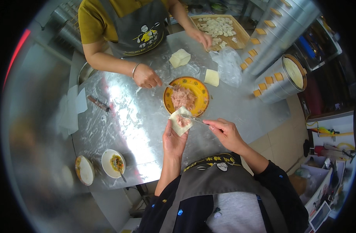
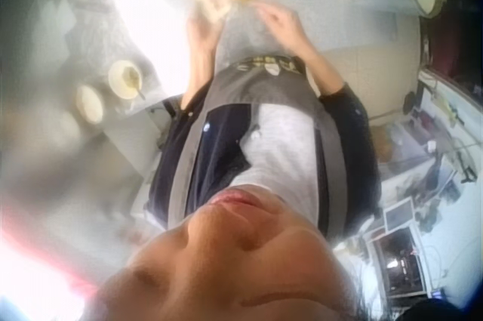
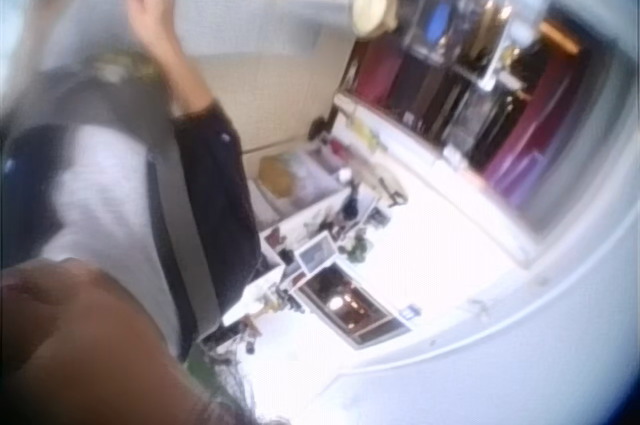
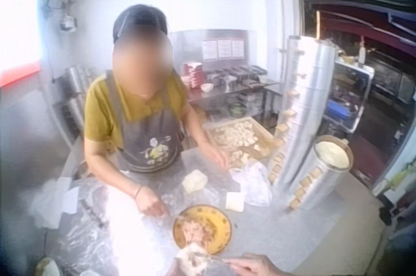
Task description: The person fills square dumpling wrappers with a meat mixture using a small spatula and folds them into dumplings. They place the finished dumplings onto a wooden tray while another person works alongside them.
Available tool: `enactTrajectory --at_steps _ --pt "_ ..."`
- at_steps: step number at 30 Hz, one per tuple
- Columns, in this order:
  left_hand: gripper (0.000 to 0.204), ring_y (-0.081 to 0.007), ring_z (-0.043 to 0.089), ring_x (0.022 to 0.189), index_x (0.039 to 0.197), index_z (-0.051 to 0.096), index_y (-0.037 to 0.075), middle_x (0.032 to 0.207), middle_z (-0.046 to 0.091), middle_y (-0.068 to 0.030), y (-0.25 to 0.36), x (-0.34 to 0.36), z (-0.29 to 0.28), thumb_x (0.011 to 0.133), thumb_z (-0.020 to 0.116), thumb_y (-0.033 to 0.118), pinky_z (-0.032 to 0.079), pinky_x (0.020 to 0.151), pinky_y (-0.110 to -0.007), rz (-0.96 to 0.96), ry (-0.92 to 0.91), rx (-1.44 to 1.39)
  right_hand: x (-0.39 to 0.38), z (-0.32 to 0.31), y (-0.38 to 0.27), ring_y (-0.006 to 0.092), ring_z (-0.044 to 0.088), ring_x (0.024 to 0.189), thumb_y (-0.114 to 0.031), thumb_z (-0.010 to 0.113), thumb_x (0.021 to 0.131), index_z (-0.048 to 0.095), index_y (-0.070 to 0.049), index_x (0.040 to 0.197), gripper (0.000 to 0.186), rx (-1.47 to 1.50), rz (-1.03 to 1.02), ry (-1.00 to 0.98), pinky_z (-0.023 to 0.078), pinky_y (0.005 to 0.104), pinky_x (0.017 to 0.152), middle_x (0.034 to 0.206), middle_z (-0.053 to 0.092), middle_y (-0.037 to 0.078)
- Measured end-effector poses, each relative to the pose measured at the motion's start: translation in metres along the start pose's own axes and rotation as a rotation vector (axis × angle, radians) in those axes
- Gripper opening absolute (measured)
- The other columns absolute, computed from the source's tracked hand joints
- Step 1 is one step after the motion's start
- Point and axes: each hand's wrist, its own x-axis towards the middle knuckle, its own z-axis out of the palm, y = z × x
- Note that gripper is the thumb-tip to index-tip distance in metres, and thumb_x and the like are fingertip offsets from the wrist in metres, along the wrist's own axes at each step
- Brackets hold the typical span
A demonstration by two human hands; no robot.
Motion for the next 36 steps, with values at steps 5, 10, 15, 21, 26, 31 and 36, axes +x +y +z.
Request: enactTrajectory --at_steps 5,10,15,21,26,31,36 --pt "0.039 -0.0231 0.050 0.110 0.124 0.042 -0.001 0.121 0.051 -0.0113 0.000 0.002 -0.007 0.096 0.036 0.026 0.040 0.095 -0.035 -0.016 0.013 0.020 -0.010 0.006 0.015 0.0187 0.055 0.062 -0.003 0.059 0.080 0.063 -0.010 0.109 0.030 -0.136 -0.114 -0.040 0.045 0.0293 0.059 0.072 0.054 0.009" --pt "0.040 -0.0234 0.049 0.113 0.125 0.042 -0.001 0.123 0.050 -0.0118 0.009 0.004 0.009 0.096 0.036 0.026 0.036 0.100 -0.036 -0.067 -0.240 -0.071 -0.014 0.005 0.019 0.0171 0.054 0.060 -0.002 0.059 0.079 0.062 -0.012 0.111 0.034 -0.109 -0.129 0.009 0.044 0.0274 0.056 0.072 0.052 0.007" --pt "0.040 -0.0220 0.051 0.108 0.124 0.046 0.003 0.119 0.052 -0.0106 0.022 -0.049 0.094 0.094 0.042 0.030 0.038 0.096 -0.038 0.038 -0.197 0.085 -0.005 -0.016 -0.022 0.0154 0.054 0.060 0.000 0.060 0.079 0.062 -0.012 0.113 0.036 0.036 -0.312 0.042 0.044 0.0262 0.056 0.073 0.052 0.006" --pt "0.020 -0.0115 0.054 0.076 0.099 0.055 0.004 0.088 0.055 -0.0032 0.010 0.013 0.041 0.092 0.049 0.023 0.046 0.066 -0.026 0.365 0.030 0.468 0.011 -0.004 -0.016 0.0159 0.054 0.058 0.001 0.059 0.078 0.063 -0.012 0.112 0.036 -0.050 -0.259 0.009 0.045 0.0269 0.055 0.072 0.052 0.006" --pt "0.025 -0.0060 0.046 0.061 0.077 0.050 0.010 0.072 0.050 0.0006 -0.004 0.019 0.041 0.093 0.047 0.029 0.033 0.045 -0.020 0.403 -0.008 0.562 0.013 -0.004 -0.010 0.0183 0.054 0.057 0.000 0.061 0.075 0.064 -0.012 0.109 0.037 -0.249 -0.359 0.026 0.046 0.0294 0.051 0.070 0.049 0.005" --pt "0.024 -0.0044 0.041 0.049 0.079 0.052 0.010 0.066 0.050 0.0032 -0.018 0.038 0.014 0.093 0.049 0.029 0.031 0.041 -0.019 0.402 0.098 0.684 0.011 -0.012 0.000 0.0181 0.054 0.055 -0.003 0.061 0.072 0.065 -0.012 0.107 0.036 -0.572 -0.546 0.048 0.045 0.0298 0.048 0.069 0.048 0.004" --pt "0.019 -0.0073 0.038 0.050 0.077 0.049 0.009 0.063 0.044 0.0031 -0.002 0.047 -0.018 0.092 0.048 0.021 0.030 0.044 -0.020 0.022 0.086 0.212 -0.002 -0.041 0.003 0.0173 0.053 0.056 -0.002 0.060 0.075 0.066 -0.012 0.106 0.033 -0.365 -0.305 -0.005 0.043 0.0286 0.050 0.070 0.051 0.004"
